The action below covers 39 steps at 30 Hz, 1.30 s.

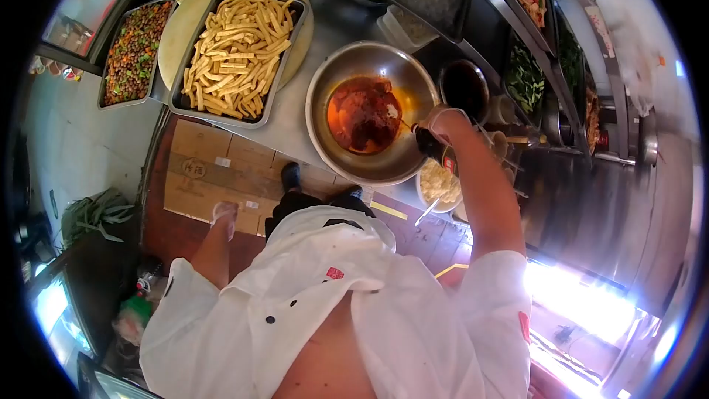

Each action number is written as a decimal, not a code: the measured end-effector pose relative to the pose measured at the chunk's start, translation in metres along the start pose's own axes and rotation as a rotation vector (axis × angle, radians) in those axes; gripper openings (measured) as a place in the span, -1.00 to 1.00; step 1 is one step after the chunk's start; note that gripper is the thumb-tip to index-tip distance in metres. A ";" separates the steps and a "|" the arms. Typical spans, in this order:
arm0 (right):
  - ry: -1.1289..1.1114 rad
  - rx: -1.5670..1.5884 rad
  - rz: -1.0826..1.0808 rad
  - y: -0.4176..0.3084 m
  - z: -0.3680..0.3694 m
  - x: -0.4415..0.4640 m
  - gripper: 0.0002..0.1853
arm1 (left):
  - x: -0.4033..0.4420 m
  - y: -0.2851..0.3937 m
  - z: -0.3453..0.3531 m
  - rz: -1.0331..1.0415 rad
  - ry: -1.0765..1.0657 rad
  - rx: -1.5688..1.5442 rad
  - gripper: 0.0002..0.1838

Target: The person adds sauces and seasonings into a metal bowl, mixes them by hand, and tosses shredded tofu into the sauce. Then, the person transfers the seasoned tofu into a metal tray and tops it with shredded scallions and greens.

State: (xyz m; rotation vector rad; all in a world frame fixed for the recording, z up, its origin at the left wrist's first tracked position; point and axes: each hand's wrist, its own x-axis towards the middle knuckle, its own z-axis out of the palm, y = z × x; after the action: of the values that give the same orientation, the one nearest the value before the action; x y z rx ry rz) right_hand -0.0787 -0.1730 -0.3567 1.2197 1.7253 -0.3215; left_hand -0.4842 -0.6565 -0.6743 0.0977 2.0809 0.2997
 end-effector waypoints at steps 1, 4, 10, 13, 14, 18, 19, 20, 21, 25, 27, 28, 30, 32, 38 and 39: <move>-0.002 -0.017 0.001 -0.002 0.000 -0.005 -0.46 | 0.001 0.001 -0.001 0.014 -0.009 0.036 -0.70; -0.015 0.258 0.236 -0.011 -0.009 -0.018 -0.37 | 0.016 -0.010 0.003 0.033 -0.018 0.084 -0.71; 0.046 0.304 0.104 -0.005 -0.005 -0.024 -0.40 | -0.017 0.015 -0.012 0.032 0.010 0.100 -0.70; -0.003 0.282 0.224 -0.015 -0.015 -0.039 -0.42 | -0.026 0.026 -0.014 -0.028 0.036 0.038 -0.71; -0.002 0.355 0.247 -0.002 -0.006 -0.025 -0.43 | -0.034 0.031 -0.017 -0.013 0.043 0.024 -0.70; -0.042 0.064 0.007 0.049 0.044 0.049 -0.49 | -0.019 0.021 -0.011 0.048 0.044 0.061 -0.71; -0.044 0.013 -0.038 0.039 0.035 0.034 -0.51 | -0.022 0.024 -0.012 0.055 0.035 0.074 -0.71; -0.037 0.064 -0.026 0.033 0.025 0.016 -0.54 | -0.027 0.028 -0.014 0.060 0.027 0.085 -0.69; -0.042 -0.028 -0.080 0.025 0.020 0.005 -0.54 | -0.029 0.029 -0.016 0.063 0.020 0.097 -0.66; -0.014 -0.268 -0.220 0.018 0.020 -0.008 -0.53 | -0.029 0.036 -0.015 0.035 0.009 0.162 -0.65; 0.051 0.201 0.003 0.010 0.029 -0.006 -0.51 | -0.037 0.042 -0.019 0.028 0.007 0.196 -0.65; 0.082 0.356 0.079 -0.002 0.024 -0.015 -0.48 | -0.036 0.041 -0.019 0.023 -0.006 0.176 -0.64; 0.087 0.342 0.117 -0.022 0.011 -0.034 -0.43 | -0.033 0.041 -0.017 0.021 -0.038 0.141 -0.64; 0.098 0.214 -0.041 -0.016 0.033 0.002 -0.39 | -0.039 0.048 -0.016 0.023 -0.004 0.133 -0.65; 0.105 0.284 -0.057 -0.082 -0.003 -0.053 -0.33 | -0.031 0.043 -0.013 0.054 -0.060 0.051 -0.65; 0.108 0.287 -0.074 -0.090 -0.004 -0.054 -0.34 | -0.028 0.038 -0.012 0.077 -0.083 0.038 -0.65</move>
State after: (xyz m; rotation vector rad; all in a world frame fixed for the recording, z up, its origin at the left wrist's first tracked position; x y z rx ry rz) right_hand -0.1539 -0.2434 -0.3369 1.4010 1.8659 -0.5726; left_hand -0.4825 -0.6269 -0.6357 0.2104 2.0041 0.2985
